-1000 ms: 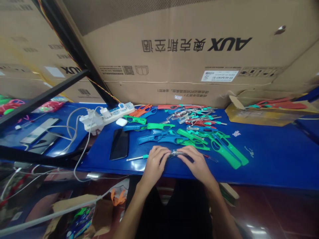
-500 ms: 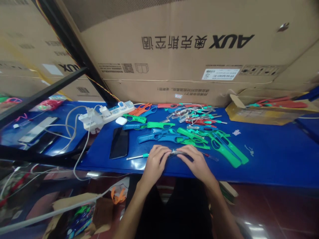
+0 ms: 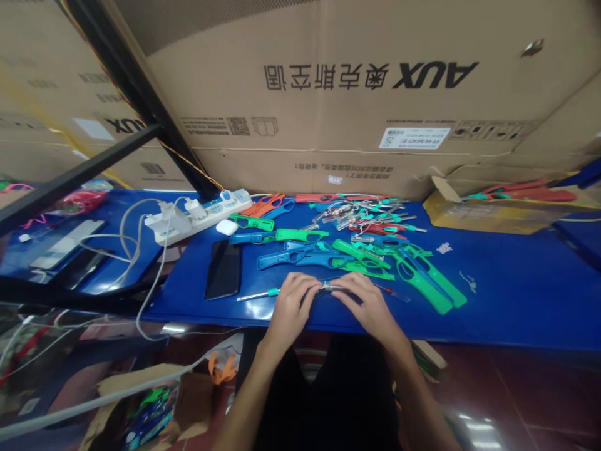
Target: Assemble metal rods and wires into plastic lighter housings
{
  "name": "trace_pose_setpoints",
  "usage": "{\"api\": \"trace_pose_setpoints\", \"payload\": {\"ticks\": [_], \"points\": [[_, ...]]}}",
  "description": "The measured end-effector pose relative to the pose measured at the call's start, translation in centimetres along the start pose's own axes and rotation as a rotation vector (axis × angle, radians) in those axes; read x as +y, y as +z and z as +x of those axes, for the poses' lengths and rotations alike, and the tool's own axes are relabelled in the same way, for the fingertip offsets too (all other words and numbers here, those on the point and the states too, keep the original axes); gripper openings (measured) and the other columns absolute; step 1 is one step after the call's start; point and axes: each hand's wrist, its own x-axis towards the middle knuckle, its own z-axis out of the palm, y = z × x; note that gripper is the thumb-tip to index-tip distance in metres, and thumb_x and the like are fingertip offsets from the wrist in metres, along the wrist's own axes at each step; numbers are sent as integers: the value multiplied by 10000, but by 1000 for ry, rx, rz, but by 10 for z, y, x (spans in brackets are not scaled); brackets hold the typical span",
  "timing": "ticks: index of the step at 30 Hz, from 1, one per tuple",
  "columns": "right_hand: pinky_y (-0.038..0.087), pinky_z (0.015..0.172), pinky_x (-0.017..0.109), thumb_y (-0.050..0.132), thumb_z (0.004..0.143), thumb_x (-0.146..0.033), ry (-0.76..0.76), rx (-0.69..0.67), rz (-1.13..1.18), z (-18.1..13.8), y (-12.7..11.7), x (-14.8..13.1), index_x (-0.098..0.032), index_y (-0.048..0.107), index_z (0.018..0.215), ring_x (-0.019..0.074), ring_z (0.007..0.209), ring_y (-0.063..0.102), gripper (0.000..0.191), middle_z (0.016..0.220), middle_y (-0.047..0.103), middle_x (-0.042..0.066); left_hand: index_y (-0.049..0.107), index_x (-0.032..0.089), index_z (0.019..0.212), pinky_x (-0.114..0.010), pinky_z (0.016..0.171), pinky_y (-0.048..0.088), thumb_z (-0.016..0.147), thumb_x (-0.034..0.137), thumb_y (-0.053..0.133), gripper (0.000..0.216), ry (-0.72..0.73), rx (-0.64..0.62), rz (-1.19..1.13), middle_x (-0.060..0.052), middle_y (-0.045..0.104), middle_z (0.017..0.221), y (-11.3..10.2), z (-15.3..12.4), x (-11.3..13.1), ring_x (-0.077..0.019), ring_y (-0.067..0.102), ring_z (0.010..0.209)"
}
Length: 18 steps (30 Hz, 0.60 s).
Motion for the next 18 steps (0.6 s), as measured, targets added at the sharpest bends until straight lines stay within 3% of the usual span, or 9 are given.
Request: {"api": "trace_pose_setpoints", "payload": {"ticks": [18], "points": [[499,855,369,575,1027,-319,-58,-22,-53,0,-1,0,-263,732,1157,205,936,641,211,990,695,51,705,210,977,-397,902,495,1043,196,537,181,-15,-25,-14,-48,746,952,0,-1,-2,-222,603,963]]}}
